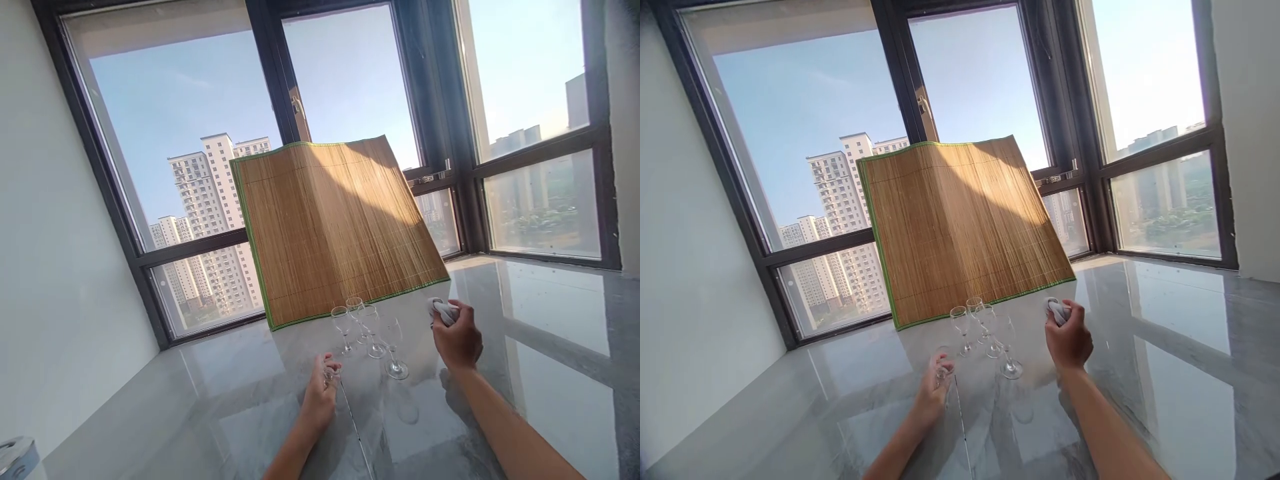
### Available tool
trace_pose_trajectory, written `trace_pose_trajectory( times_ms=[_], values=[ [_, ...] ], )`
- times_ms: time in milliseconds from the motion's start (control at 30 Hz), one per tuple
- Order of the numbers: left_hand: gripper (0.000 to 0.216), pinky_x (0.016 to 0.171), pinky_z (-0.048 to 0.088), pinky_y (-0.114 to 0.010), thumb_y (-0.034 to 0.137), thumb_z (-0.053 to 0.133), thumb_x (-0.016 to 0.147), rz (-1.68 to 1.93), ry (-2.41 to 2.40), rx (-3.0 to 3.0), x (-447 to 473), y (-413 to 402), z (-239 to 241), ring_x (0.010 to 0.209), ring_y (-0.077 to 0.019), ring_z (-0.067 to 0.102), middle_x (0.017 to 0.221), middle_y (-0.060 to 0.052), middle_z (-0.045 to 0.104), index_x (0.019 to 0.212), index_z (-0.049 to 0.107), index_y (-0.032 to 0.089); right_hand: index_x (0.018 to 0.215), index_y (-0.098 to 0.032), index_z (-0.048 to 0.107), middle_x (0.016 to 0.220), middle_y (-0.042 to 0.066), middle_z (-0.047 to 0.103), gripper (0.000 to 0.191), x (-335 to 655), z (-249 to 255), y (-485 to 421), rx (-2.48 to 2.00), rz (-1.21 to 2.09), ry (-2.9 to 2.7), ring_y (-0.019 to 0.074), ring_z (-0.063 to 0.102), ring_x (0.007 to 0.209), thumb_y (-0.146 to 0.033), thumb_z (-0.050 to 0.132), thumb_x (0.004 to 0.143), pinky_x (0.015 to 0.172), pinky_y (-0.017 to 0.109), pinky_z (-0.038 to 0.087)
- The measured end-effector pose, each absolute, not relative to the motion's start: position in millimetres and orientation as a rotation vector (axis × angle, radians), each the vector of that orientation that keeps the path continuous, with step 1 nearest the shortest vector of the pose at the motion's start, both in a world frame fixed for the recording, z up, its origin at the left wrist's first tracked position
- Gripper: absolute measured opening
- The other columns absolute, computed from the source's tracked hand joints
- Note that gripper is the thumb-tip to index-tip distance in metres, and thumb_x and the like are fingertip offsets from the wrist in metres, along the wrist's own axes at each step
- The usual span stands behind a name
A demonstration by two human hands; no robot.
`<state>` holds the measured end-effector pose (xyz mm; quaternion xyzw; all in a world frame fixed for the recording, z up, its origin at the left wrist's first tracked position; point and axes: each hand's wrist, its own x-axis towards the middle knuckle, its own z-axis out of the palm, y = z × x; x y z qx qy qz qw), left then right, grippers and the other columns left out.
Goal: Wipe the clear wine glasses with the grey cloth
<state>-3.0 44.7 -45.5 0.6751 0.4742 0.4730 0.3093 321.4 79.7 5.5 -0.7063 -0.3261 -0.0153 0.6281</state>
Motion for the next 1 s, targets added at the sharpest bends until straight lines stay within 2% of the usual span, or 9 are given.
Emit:
trace_pose_trajectory(
  times_ms=[133, 300, 400, 467, 533, 633, 733, 867, 1000],
  values=[
    [0.055, 0.095, 0.051, -0.037, 0.039, 0.067, 0.082, 1.211, 1.203, 1.585, -5.6, 50.4, -50.6, 0.094, -0.0201, 0.069, 0.115, -0.013, 0.066, 0.13, 0.048, 0.018, 0.131, -0.023, 0.05, 0.11, 0.012, 0.071, 0.042, 310.6, -13.1, 83.5, -1.805, 0.118, -1.081, 0.0273, 0.067, 0.088, -0.035, 0.051, 0.091, 0.064, 0.031, 0.036],
    [0.045, 0.104, 0.042, -0.037, 0.024, 0.068, 0.074, 1.111, 1.437, 1.974, -6.6, 39.0, -37.9, 0.117, -0.0242, 0.059, 0.123, -0.008, 0.063, 0.119, 0.06, 0.022, 0.133, -0.024, 0.048, 0.112, 0.011, 0.072, 0.044, 305.8, -13.2, 81.4, -1.863, 0.173, -1.159, 0.0283, 0.068, 0.094, -0.031, 0.052, 0.089, 0.067, 0.031, 0.037],
    [0.022, 0.092, 0.045, -0.036, 0.033, 0.068, 0.077, 1.046, 1.776, 2.129, -8.2, 28.3, -21.3, 0.101, -0.0248, 0.061, 0.103, -0.006, 0.065, 0.094, 0.065, 0.02, 0.133, -0.023, 0.048, 0.112, 0.011, 0.072, 0.044, 307.7, -11.2, 79.5, -1.866, 0.202, -1.157, 0.0282, 0.068, 0.096, -0.032, 0.051, 0.09, 0.069, 0.031, 0.039],
    [0.021, 0.082, 0.046, -0.034, 0.04, 0.065, 0.08, 0.959, 1.922, 2.159, -8.8, 24.4, -14.0, 0.088, -0.0238, 0.061, 0.086, -0.005, 0.063, 0.077, 0.061, 0.02, 0.133, -0.023, 0.048, 0.109, 0.011, 0.073, 0.044, 307.4, -11.3, 78.8, -1.87, 0.223, -1.182, 0.0282, 0.069, 0.096, -0.031, 0.051, 0.09, 0.07, 0.031, 0.04],
    [0.023, 0.079, 0.045, -0.033, 0.04, 0.062, 0.083, 0.872, 1.865, 2.211, -7.7, 22.5, -11.5, 0.084, -0.0224, 0.061, 0.08, -0.004, 0.064, 0.072, 0.061, 0.02, 0.133, -0.023, 0.048, 0.106, 0.011, 0.073, 0.044, 306.3, -12.1, 78.9, -1.877, 0.234, -1.202, 0.0286, 0.069, 0.095, -0.031, 0.051, 0.089, 0.07, 0.031, 0.04],
    [0.018, 0.083, 0.047, -0.032, 0.034, 0.055, 0.087, 0.825, 1.577, 2.298, -2.3, 19.5, -13.0, 0.089, -0.0204, 0.063, 0.09, -0.004, 0.069, 0.082, 0.067, 0.02, 0.133, -0.023, 0.049, 0.104, 0.011, 0.073, 0.044, 305.0, -13.8, 80.1, -1.875, 0.235, -1.206, 0.029, 0.069, 0.095, -0.03, 0.051, 0.089, 0.071, 0.032, 0.04],
    [0.027, 0.101, 0.045, -0.036, 0.035, 0.051, 0.091, 0.778, 1.387, 2.39, 2.7, 14.6, -14.2, 0.11, -0.0221, 0.062, 0.115, -0.006, 0.071, 0.105, 0.071, 0.023, 0.132, -0.023, 0.049, 0.102, 0.011, 0.073, 0.043, 305.1, -15.4, 81.7, -1.86, 0.234, -1.21, 0.0285, 0.069, 0.095, -0.03, 0.051, 0.089, 0.072, 0.031, 0.041],
    [0.048, 0.123, 0.02, -0.052, 0.043, 0.047, 0.096, 0.496, 1.358, 2.483, 2.7, 11.1, -12.2, 0.142, -0.0259, 0.041, 0.152, -0.003, 0.049, 0.141, 0.053, 0.031, 0.132, -0.023, 0.049, 0.101, 0.011, 0.073, 0.043, 305.2, -17.0, 82.3, -1.859, 0.239, -1.211, 0.0277, 0.069, 0.093, -0.03, 0.051, 0.089, 0.07, 0.031, 0.04],
    [0.055, 0.125, 0.011, -0.057, 0.049, 0.039, 0.099, 0.364, 1.439, 2.509, -0.3, 10.8, -6.4, 0.15, -0.0274, 0.027, 0.161, -0.004, 0.034, 0.15, 0.042, 0.032, 0.133, -0.022, 0.048, 0.101, 0.011, 0.073, 0.044, 304.8, -17.8, 82.1, -1.845, 0.241, -1.232, 0.0274, 0.069, 0.092, -0.029, 0.05, 0.089, 0.068, 0.03, 0.039]
  ],
)
